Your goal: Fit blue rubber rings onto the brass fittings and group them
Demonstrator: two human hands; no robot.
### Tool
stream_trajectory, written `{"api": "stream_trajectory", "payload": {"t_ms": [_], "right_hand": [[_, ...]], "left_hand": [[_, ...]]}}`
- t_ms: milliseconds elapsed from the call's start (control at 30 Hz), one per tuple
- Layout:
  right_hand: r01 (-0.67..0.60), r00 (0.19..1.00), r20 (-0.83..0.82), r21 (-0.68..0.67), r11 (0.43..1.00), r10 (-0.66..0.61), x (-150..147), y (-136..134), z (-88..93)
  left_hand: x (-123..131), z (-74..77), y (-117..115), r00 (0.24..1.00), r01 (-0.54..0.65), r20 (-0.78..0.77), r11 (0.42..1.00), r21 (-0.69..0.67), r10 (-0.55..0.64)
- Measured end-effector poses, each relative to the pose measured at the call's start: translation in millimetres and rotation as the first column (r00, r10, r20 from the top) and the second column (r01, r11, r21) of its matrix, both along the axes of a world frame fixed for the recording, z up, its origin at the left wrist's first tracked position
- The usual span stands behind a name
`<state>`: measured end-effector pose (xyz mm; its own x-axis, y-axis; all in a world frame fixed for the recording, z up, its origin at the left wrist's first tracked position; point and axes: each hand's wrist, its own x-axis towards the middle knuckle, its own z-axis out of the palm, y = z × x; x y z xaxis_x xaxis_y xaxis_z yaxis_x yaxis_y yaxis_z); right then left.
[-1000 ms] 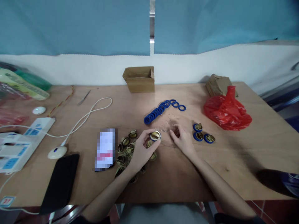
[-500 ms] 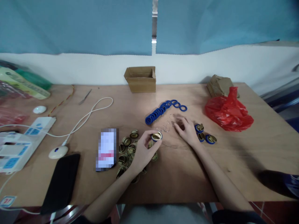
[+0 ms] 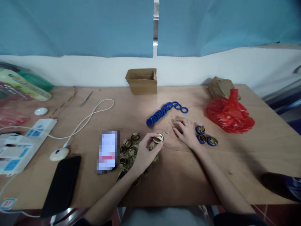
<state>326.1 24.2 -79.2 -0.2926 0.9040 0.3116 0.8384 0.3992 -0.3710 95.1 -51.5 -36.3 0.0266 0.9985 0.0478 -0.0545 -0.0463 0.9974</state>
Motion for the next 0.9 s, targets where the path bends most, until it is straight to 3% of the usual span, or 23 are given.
{"api": "stream_trajectory", "payload": {"t_ms": [233, 500, 700, 900], "right_hand": [[-0.003, 0.991, -0.133, -0.015, 1.0, 0.001, -1.7, -2.3, -2.9], [-0.026, 0.987, -0.158, 0.005, 1.0, 0.026, -7.3, -5.9, -4.6], [-0.006, 0.993, -0.12, -0.021, 1.0, 0.003, -13.0, -7.3, -1.8], [0.101, 0.994, -0.049, -0.022, 0.995, -0.102, -22.8, -6.6, -6.0]], "left_hand": [[-0.1, -0.6, -0.2, 1.0, -0.006, -0.007, 1.0, 0.018, 0.006], [-0.9, 0.1, -1.1, 0.999, -0.014, -0.039, 1.0, -0.003, 0.014], [-1.0, -1.4, -0.9, 0.997, -0.029, -0.068, 0.999, 0.039, 0.031], [0.3, -1.9, -1.8, 0.997, -0.008, -0.076, 1.0, 0.016, 0.009]]}}
